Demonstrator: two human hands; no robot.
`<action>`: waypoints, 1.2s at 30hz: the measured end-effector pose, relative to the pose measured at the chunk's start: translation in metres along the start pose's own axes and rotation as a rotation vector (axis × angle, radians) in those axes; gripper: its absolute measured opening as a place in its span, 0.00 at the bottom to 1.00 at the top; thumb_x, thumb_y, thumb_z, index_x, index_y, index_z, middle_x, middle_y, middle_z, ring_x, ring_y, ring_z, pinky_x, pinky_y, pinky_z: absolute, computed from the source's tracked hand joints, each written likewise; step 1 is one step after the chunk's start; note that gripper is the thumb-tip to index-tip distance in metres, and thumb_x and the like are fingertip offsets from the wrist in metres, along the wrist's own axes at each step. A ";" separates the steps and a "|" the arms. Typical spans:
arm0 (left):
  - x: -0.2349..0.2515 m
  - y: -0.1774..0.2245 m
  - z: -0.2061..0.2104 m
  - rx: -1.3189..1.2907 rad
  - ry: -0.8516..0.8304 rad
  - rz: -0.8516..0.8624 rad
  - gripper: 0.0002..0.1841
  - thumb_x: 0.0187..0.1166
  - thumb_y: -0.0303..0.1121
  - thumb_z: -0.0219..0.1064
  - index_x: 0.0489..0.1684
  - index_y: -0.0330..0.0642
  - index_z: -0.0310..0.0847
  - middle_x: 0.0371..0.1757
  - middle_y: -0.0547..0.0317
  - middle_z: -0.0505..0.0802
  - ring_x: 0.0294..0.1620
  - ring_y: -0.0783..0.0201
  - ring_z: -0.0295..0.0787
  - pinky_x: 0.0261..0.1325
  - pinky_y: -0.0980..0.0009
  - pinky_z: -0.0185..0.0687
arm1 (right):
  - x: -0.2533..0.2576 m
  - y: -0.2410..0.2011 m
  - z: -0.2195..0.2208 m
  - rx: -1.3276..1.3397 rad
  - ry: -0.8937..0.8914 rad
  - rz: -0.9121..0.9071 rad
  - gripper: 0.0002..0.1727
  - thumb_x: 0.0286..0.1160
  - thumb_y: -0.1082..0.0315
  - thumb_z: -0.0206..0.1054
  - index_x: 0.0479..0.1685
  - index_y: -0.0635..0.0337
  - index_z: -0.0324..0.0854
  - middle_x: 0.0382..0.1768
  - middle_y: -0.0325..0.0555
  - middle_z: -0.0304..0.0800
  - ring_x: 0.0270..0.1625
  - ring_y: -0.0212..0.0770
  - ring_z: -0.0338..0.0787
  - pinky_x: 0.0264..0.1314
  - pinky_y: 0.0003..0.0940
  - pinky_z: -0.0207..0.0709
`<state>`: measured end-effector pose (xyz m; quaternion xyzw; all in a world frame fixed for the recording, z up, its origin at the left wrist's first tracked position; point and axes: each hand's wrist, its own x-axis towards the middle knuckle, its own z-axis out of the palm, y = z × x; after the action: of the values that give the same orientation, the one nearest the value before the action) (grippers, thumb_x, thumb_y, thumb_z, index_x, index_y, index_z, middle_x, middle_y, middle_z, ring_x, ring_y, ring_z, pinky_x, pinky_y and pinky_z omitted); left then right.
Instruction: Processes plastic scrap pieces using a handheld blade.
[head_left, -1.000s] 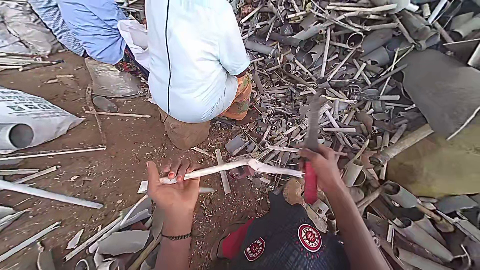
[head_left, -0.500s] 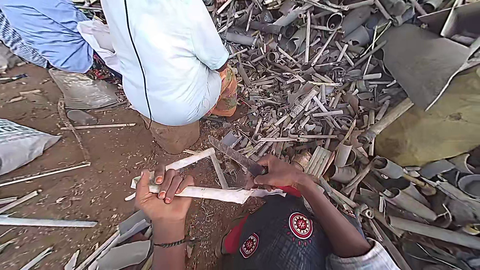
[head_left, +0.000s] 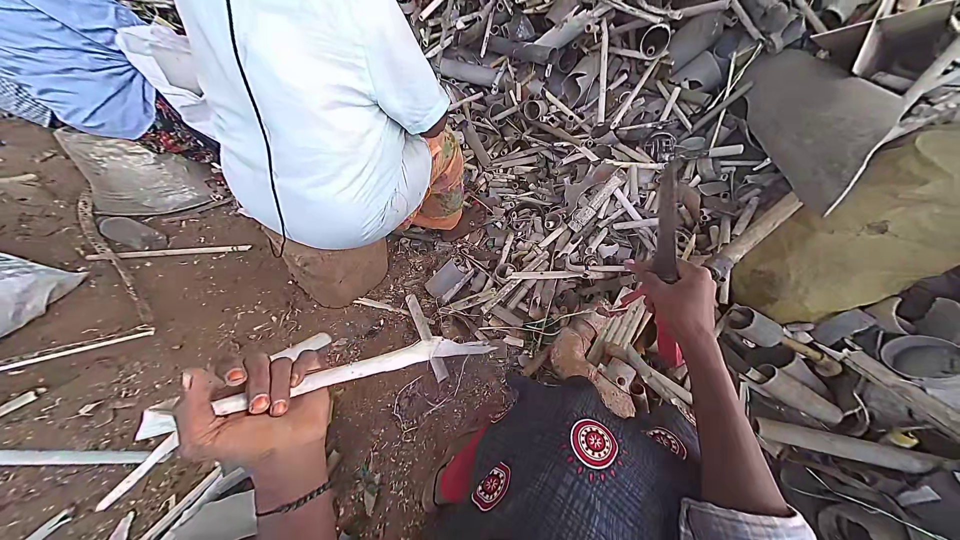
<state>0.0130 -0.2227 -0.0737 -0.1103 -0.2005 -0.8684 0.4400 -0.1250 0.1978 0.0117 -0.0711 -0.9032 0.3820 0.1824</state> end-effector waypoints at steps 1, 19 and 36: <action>0.000 -0.002 -0.001 0.062 0.012 0.018 0.36 0.92 0.48 0.24 0.14 0.48 0.74 0.07 0.68 0.75 0.07 0.71 0.71 0.14 0.75 0.72 | 0.001 0.008 0.002 0.091 0.032 0.023 0.07 0.75 0.67 0.72 0.44 0.62 0.88 0.25 0.43 0.88 0.19 0.33 0.84 0.27 0.34 0.83; -0.038 -0.031 0.039 0.096 -0.391 -0.042 0.19 0.83 0.51 0.61 0.22 0.54 0.85 0.12 0.77 0.77 0.13 0.77 0.72 0.25 0.78 0.74 | -0.030 -0.013 0.087 -0.059 -0.644 -0.106 0.14 0.84 0.62 0.65 0.55 0.64 0.85 0.34 0.49 0.87 0.24 0.38 0.84 0.32 0.37 0.83; -0.051 -0.059 0.042 1.072 -0.698 -0.928 0.23 0.76 0.54 0.64 0.57 0.45 0.77 0.22 0.81 0.75 0.18 0.86 0.67 0.25 0.86 0.67 | -0.072 -0.030 0.081 0.161 -0.704 -0.384 0.18 0.91 0.59 0.53 0.49 0.64 0.84 0.25 0.42 0.84 0.18 0.32 0.81 0.27 0.32 0.81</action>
<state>-0.0037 -0.1360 -0.0701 -0.0545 -0.7435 -0.6635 -0.0626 -0.0897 0.1038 -0.0389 0.2485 -0.8745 0.4114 -0.0650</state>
